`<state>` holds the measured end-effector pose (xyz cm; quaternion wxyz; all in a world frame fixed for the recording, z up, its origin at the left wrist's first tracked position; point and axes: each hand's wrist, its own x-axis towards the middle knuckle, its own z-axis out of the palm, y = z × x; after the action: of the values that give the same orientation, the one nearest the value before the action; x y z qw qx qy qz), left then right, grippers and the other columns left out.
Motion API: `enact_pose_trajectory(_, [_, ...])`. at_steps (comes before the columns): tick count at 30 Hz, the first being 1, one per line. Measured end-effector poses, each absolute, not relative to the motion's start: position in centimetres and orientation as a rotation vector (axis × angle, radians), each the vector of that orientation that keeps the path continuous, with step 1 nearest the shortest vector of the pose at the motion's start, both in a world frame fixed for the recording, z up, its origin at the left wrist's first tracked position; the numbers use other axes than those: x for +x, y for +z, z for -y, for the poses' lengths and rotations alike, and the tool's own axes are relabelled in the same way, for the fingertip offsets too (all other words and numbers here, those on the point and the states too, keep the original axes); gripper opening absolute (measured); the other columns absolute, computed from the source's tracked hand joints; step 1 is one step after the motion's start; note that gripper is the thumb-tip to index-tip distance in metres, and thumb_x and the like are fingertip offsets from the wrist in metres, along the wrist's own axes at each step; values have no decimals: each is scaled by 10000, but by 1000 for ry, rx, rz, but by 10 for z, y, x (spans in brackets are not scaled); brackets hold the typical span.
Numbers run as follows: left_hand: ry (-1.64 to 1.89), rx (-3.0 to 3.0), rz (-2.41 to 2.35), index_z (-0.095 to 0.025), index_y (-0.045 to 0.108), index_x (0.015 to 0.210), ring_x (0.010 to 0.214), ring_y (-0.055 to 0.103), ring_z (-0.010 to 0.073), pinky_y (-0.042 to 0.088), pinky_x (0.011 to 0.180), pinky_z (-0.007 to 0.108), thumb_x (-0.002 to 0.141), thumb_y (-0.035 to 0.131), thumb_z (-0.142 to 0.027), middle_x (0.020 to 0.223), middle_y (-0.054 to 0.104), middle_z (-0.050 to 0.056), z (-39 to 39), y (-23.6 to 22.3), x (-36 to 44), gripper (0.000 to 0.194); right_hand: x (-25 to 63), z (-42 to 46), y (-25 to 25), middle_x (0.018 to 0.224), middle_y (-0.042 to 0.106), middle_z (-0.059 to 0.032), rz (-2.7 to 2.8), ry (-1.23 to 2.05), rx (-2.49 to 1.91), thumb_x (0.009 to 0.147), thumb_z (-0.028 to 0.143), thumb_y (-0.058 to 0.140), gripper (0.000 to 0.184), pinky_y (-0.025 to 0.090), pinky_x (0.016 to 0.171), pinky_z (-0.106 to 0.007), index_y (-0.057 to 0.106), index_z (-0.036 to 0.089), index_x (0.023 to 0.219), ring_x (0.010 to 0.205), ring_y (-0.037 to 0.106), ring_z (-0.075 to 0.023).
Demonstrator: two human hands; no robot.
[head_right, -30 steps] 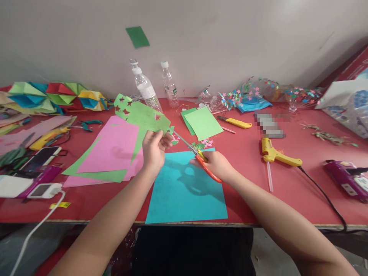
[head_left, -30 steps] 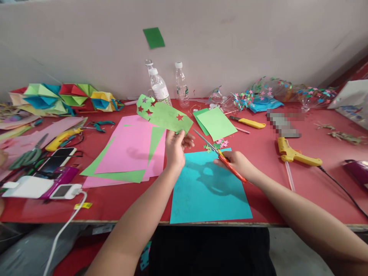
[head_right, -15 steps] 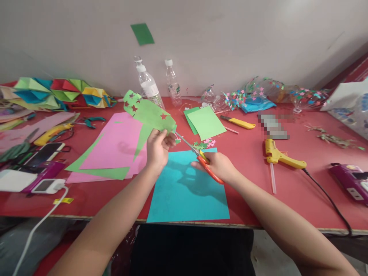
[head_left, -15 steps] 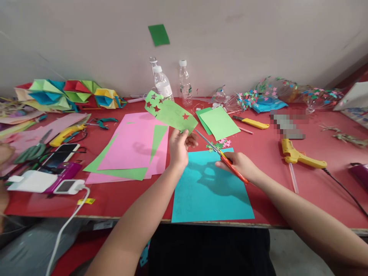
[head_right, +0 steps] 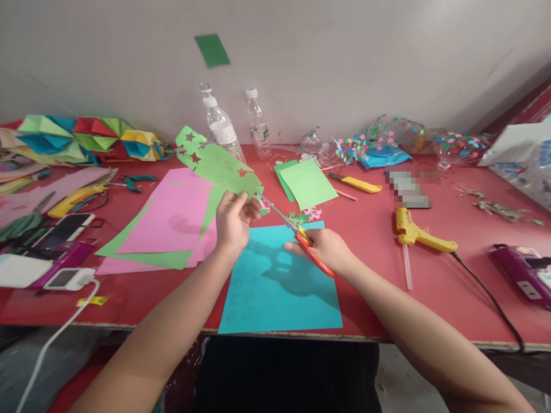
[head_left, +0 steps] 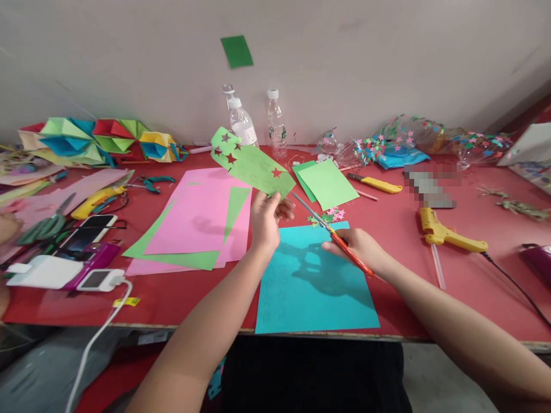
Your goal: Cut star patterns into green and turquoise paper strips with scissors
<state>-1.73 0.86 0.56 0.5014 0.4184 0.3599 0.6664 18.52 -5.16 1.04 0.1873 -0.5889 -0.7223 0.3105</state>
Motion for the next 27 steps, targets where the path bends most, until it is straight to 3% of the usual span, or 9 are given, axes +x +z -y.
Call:
enact_pose_trajectory(10, [1554, 1124, -845, -193, 582, 808, 396, 516, 68, 376, 395, 200, 829, 671, -349, 587, 636, -30, -6, 3, -15, 181, 184, 54, 14, 522, 331, 38, 1995, 977, -1624, 716, 816, 523, 638, 232, 473, -253, 333, 229, 556, 491, 312, -108])
enact_pose_trajectory(21, [1530, 1136, -858, -201, 554, 800, 379, 484, 63, 332, 378, 199, 810, 686, -398, 556, 607, -45, -5, 7, -15, 238, 181, 56, 7, 460, 463, 29, 1804, 1253, -1617, 796, 726, 559, 566, 273, 373, -244, 466, 212, 581, 346, 379, -87])
enact_pose_trajectory(27, [1529, 1132, -825, -198, 547, 782, 369, 446, 52, 298, 364, 193, 813, 674, -360, 526, 570, -59, -7, 6, -17, 208, 176, 59, 15, 423, 472, 31, 1656, 1386, -1678, 741, 747, 607, 570, 296, 302, -235, 494, 210, 589, 293, 391, -89])
